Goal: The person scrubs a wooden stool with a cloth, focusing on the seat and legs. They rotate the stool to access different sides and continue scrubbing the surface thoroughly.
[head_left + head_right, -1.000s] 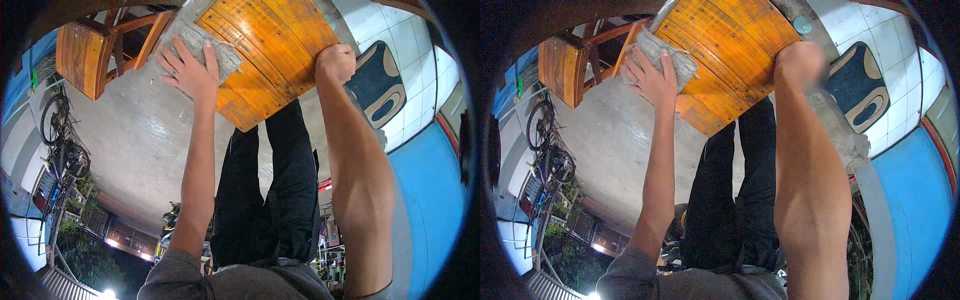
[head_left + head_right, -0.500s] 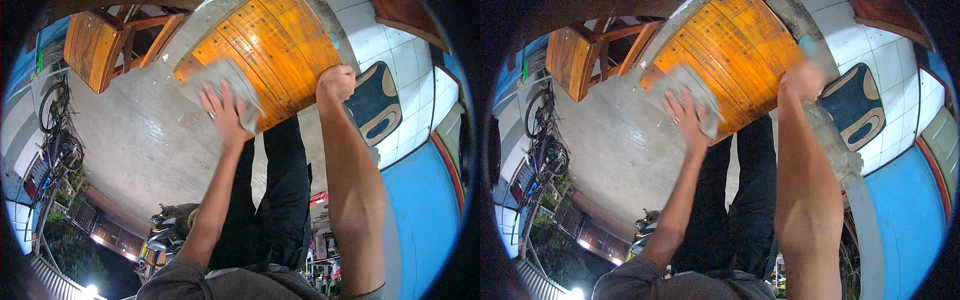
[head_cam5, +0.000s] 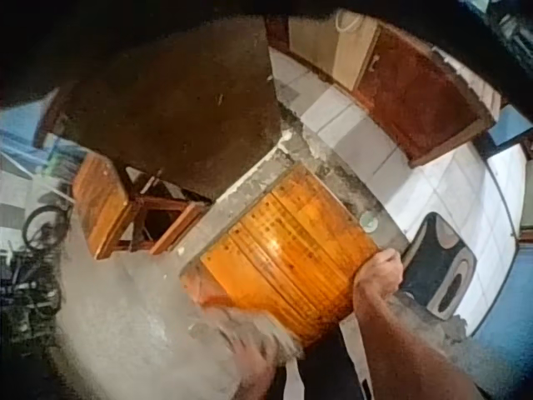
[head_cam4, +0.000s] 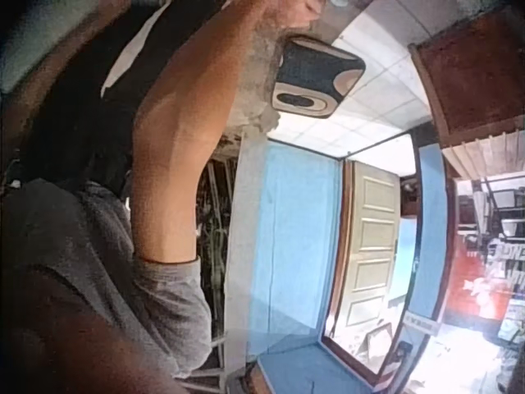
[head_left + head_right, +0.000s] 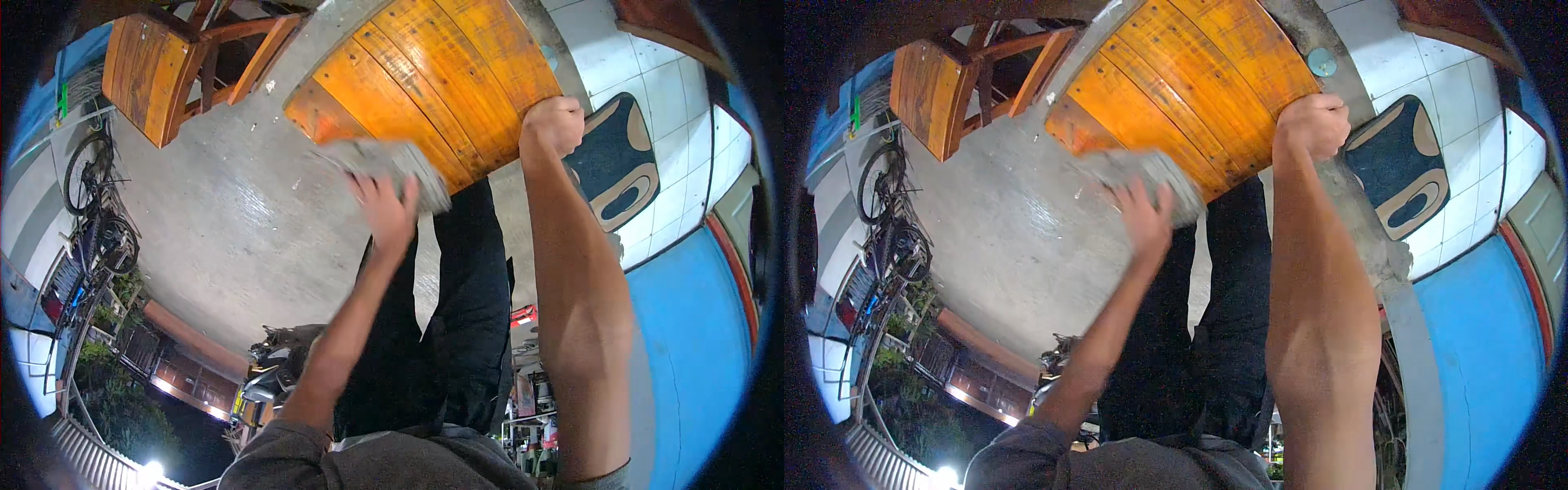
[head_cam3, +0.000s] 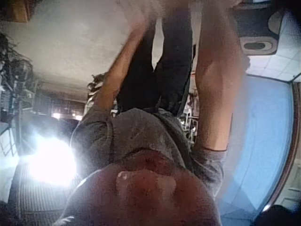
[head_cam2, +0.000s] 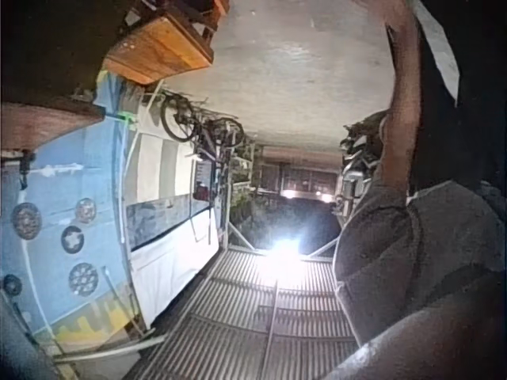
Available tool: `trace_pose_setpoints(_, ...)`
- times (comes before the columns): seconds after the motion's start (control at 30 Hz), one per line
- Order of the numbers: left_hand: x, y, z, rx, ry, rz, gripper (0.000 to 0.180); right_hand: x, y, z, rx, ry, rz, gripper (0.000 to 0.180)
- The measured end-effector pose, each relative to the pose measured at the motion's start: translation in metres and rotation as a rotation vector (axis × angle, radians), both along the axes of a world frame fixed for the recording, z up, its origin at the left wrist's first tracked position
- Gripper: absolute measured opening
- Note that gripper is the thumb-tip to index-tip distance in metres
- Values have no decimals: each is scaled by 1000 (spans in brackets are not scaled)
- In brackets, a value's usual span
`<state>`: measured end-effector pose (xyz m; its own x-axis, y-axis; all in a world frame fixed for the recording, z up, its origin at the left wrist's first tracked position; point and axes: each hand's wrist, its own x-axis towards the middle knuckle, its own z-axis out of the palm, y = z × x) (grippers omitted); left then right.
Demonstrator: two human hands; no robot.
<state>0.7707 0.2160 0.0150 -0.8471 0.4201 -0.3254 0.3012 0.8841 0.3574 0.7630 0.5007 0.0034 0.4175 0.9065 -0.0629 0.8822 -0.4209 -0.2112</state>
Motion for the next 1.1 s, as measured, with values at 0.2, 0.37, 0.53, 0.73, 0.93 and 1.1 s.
trace_pose_setpoints(0.2,50,-9,-9,169,-61,11,104,-5,-2,1,-16,26,-9,45)
trace_pose_setpoints(0.37,-52,9,10,261,-59,-25,120,4,3,4,3,28,-46,46)
trace_pose_setpoints(0.53,-178,37,-8,385,64,536,101,-4,-2,0,-15,63,-4,46)
trace_pose_setpoints(0.73,-125,26,-13,513,86,472,77,-1,-1,1,-20,37,-10,46)
trace_pose_setpoints(0.93,55,10,20,588,-308,598,71,-2,-2,1,-2,36,-7,45)
trace_pose_setpoints(1.1,-23,8,1,425,-182,674,61,-1,0,1,-17,26,-32,45)
